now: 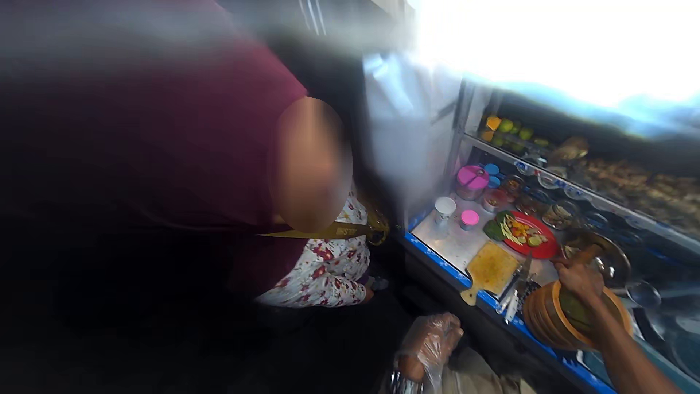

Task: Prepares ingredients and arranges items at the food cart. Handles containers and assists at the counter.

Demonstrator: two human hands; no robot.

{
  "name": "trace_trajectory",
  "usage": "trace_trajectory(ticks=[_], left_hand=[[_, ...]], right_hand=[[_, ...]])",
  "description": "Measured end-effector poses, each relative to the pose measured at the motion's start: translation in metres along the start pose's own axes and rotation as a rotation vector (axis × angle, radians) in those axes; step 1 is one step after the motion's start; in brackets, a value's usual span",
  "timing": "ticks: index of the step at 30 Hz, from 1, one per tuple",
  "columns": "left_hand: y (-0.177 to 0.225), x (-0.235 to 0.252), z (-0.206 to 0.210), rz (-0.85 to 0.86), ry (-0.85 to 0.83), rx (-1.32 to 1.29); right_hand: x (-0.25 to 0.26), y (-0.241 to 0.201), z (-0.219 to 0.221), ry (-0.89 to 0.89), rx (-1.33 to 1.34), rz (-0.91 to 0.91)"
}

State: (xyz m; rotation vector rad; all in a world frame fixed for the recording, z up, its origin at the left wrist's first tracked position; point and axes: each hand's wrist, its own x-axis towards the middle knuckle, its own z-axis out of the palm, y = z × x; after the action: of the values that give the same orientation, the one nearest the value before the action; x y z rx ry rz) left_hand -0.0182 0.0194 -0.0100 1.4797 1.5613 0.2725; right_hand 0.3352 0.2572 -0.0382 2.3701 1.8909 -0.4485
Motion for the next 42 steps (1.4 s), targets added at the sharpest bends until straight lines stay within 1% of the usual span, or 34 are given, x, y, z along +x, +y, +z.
trace_trajectory(ticks=[13,37,40,42], left_hand=[[-0.003,0.006,0.001,-0.009,-0.032,0.047],[-0.004,0.006,0.003,-0.043,-0.035,0.097],[-0.003,0.006,0.003,-0.056,-0.038,0.108],[-0.004,0.005,0.004,-0.057,-0.031,0.112]], right_hand=[[-0.004,-0.006,-0.009,-0.051,-0.012,0.022],[-0.006,-0.001,-0.004,-0.031,0.015,-0.010],[-0.006,0.005,-0.006,-0.019,0.140,-0.064],[-0.007,0.021,-0.011,-0.086,0.375,-0.164]])
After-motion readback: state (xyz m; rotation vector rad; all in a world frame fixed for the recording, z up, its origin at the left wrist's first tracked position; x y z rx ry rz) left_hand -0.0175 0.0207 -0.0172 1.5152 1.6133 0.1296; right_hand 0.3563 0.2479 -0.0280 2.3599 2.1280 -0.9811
